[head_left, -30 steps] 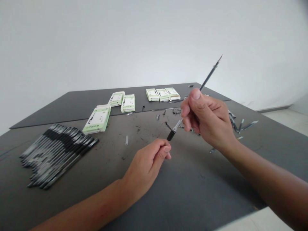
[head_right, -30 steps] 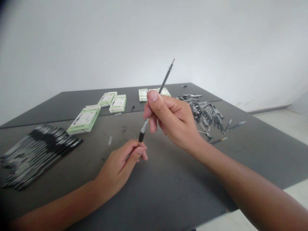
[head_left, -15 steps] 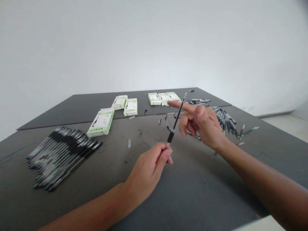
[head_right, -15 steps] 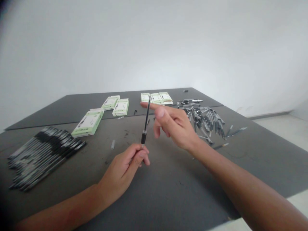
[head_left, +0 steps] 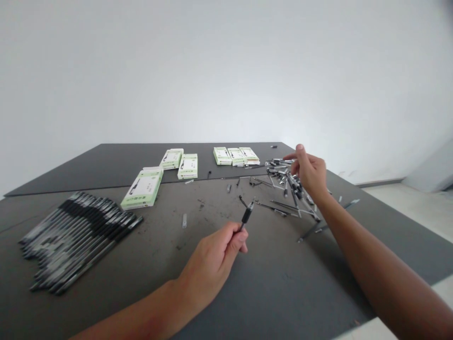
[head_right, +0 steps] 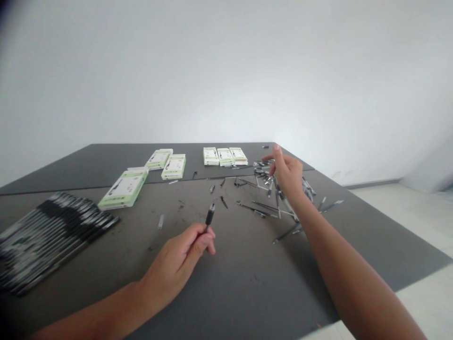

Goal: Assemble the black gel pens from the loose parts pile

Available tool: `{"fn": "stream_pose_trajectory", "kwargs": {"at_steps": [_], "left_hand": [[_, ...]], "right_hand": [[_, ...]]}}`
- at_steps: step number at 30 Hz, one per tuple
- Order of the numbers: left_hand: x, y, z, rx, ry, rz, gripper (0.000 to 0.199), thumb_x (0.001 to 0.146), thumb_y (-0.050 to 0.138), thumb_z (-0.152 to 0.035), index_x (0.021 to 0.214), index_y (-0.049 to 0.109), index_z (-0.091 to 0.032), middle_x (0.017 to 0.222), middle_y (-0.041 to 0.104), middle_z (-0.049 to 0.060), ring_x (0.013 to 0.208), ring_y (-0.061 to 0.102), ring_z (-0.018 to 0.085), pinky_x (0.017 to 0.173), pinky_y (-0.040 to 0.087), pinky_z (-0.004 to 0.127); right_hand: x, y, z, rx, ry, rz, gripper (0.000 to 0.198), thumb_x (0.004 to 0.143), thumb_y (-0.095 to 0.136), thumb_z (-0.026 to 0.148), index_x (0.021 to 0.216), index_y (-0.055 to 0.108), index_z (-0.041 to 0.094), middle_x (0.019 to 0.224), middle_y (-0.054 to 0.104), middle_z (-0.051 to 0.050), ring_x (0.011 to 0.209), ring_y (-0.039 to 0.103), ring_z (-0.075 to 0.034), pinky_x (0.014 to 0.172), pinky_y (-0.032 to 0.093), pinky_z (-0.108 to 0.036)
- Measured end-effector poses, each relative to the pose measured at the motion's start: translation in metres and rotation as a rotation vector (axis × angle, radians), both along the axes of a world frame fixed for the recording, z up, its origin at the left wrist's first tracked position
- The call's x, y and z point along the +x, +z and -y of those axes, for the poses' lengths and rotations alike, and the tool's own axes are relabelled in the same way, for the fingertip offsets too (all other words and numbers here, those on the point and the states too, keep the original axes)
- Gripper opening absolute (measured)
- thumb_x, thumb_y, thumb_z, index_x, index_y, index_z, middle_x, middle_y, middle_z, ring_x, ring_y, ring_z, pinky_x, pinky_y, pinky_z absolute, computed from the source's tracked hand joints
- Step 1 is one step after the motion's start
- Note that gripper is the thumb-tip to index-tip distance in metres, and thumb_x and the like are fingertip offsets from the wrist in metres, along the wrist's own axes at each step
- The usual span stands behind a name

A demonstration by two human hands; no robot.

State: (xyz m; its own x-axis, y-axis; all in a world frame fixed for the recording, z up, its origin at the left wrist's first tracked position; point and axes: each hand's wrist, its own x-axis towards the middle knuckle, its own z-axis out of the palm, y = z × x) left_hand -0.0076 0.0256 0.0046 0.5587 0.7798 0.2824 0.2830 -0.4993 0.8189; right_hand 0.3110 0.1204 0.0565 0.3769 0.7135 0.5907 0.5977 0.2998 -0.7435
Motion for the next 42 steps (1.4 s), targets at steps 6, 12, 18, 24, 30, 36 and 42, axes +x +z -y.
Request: {"fn": "stream_pose_trajectory", "kwargs": {"at_steps": [6,12,18,24,30,36,42], "left_hand": [[-0.001,-0.001,0.001,0.012,-0.01,-0.022,0.027,0.113,0.042,-0.037,0.1,0.061,-0.023,0.092,0.076,0.0,0.088,0.075,0.018,0.082,0.049,0.03],[0.0,-0.004,0.001,0.037,-0.029,-0.042,0.026,0.114,0.042,-0.037,0.103,0.061,-0.023,0.093,0.077,0.001,0.089,0.075,0.019,0.082,0.05,0.03],[0.0,-0.007,0.001,0.07,-0.052,-0.02,0.024,0.115,0.044,-0.036,0.105,0.062,-0.022,0.094,0.079,0.002,0.088,0.075,0.019,0.081,0.052,0.03],[0.001,-0.008,0.002,0.106,-0.062,-0.017,0.023,0.115,0.045,-0.034,0.108,0.063,-0.021,0.094,0.079,0.002,0.087,0.076,0.02,0.081,0.054,0.031],[0.003,-0.01,0.002,0.154,-0.084,-0.028,0.02,0.114,0.047,-0.033,0.114,0.063,-0.02,0.094,0.079,0.004,0.088,0.077,0.022,0.079,0.056,0.031],[0.004,-0.009,0.002,0.209,-0.094,-0.043,0.023,0.115,0.047,-0.034,0.113,0.063,-0.018,0.095,0.08,0.005,0.087,0.077,0.023,0.073,0.056,0.032],[0.006,-0.013,0.002,0.262,-0.094,-0.041,0.023,0.115,0.047,-0.035,0.114,0.062,-0.019,0.097,0.08,0.006,0.088,0.078,0.023,0.071,0.055,0.031]], "right_hand": [[0.028,-0.019,-0.011,-0.123,-0.147,0.224,0.068,0.1,0.049,0.073,0.088,0.086,0.018,0.053,0.062,-0.002,0.051,0.052,-0.015,0.059,0.04,-0.03],[0.042,-0.029,-0.018,-0.239,-0.185,0.328,0.066,0.101,0.048,0.07,0.093,0.087,0.017,0.057,0.067,-0.002,0.052,0.057,-0.017,0.064,0.042,-0.032],[0.04,-0.035,-0.021,-0.341,-0.172,0.438,0.064,0.101,0.047,0.07,0.095,0.087,0.02,0.061,0.071,-0.004,0.059,0.064,-0.021,0.063,0.042,-0.032],[0.017,-0.037,-0.03,-0.347,0.01,0.654,0.045,0.095,0.064,0.062,0.114,0.085,0.026,0.105,0.084,-0.007,0.089,0.075,-0.026,0.079,0.051,-0.035],[-0.033,-0.019,-0.092,-0.461,0.2,0.957,0.046,0.098,0.063,0.052,0.131,0.08,0.024,0.12,0.082,-0.01,0.103,0.075,-0.026,0.094,0.055,-0.037],[-0.046,-0.018,-0.156,-0.621,0.13,1.108,0.031,0.092,0.067,0.036,0.114,0.088,0.026,0.114,0.084,-0.008,0.106,0.076,-0.028,0.096,0.054,-0.035],[-0.024,-0.03,-0.176,-0.733,0.062,1.149,0.035,0.094,0.063,0.037,0.114,0.088,0.024,0.114,0.084,-0.011,0.104,0.076,-0.031,0.089,0.055,-0.036]]}}
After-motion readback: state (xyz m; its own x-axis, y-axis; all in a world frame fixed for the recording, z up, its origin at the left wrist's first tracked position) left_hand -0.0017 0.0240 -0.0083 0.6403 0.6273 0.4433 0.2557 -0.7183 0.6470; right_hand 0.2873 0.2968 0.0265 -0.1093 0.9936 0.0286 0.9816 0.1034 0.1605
